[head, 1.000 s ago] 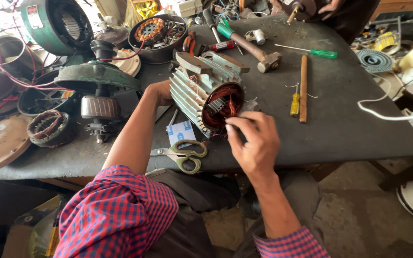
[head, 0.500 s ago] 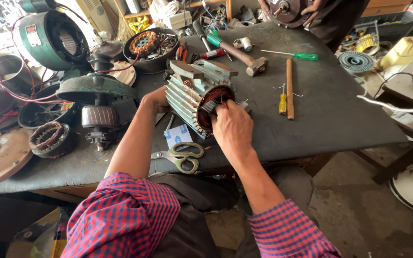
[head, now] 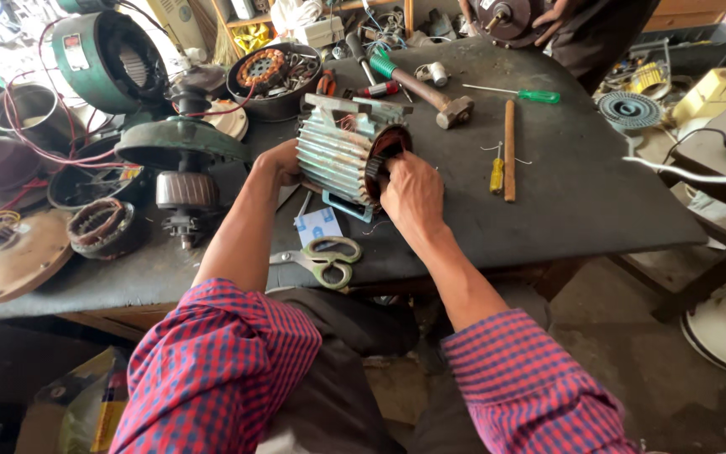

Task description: The person holds a disassembled electric motor housing and uses a screwdriver to adjust and inspect the copper windings inside. They rotate the housing to access different sections and continue manipulating the internal components throughout the clip.

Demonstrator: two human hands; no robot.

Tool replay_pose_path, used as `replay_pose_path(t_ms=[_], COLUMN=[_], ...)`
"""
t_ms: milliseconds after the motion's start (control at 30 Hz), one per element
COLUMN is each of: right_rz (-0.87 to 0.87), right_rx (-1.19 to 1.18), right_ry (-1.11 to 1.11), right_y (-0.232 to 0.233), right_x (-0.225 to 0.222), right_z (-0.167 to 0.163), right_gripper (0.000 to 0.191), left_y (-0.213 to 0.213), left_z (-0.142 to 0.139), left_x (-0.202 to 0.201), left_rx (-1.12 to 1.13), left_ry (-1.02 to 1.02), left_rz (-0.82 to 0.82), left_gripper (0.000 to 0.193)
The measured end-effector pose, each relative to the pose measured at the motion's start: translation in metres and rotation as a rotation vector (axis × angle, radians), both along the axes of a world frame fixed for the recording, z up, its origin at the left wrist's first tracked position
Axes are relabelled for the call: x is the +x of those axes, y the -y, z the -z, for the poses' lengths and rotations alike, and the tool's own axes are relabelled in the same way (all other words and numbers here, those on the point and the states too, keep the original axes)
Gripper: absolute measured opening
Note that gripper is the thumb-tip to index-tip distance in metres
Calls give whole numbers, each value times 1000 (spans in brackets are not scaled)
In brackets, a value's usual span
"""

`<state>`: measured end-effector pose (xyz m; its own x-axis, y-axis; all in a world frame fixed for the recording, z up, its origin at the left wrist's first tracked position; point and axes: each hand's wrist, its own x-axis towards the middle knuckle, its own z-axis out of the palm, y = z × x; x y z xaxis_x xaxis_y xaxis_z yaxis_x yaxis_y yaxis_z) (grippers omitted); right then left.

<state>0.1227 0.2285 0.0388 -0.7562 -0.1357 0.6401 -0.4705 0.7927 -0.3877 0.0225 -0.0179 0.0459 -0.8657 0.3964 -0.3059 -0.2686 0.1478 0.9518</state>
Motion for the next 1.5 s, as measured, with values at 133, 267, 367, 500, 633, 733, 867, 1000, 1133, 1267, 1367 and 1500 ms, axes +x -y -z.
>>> replay_pose_path(t_ms=[133, 267, 367, 500, 633, 733, 867, 1000, 1133, 1267, 1367, 1500], right_rz=[-23, -30, -87, -193, -245, -277, -310, -313, -330, -356, -365, -380], right_rx=[-39, -72, -107, -136, -180, -225, -257, -279, -293, -315, -332, -357], right_ry=[-102, -85, -138, -192, -194, -181, -137, -41, -87, -57, -47, -33], right_y=[-3, -5, -11, -21, -25, -26, -27, -24, -22, -23, -23, -23], right_x=[5, 9, 16, 27, 33, 38, 44, 45, 46, 48, 48, 47], right_z=[4, 7, 10, 14, 13, 9, 4, 0, -2, -2, -2, -1], right_gripper=[10, 15, 13, 18, 21, 21, 23, 24, 25, 27, 28, 29], left_y=[-2, -1, 4, 18, 34, 40, 44, 52, 60, 65, 70, 74], left_z=[-3, -1, 4, 15, 28, 36, 45, 47, 48, 52, 53, 52], left_x=[6, 9, 8, 2, 1, 6, 16, 16, 13, 13, 12, 12], left_rx=[-31, -54, -32, -101, -95, -63, 17, -9, 92, 96, 87, 84], left_ry=[-11, -10, -35, -93, -129, -134, -67, 13, 21, 5, 14, 3], left_rz=[-76, -105, -130, -174, -190, -221, -266, -293, -264, -242, -270, -238], left_gripper=[33, 33, 31, 31, 34, 37, 36, 33, 31, 27, 25, 21])
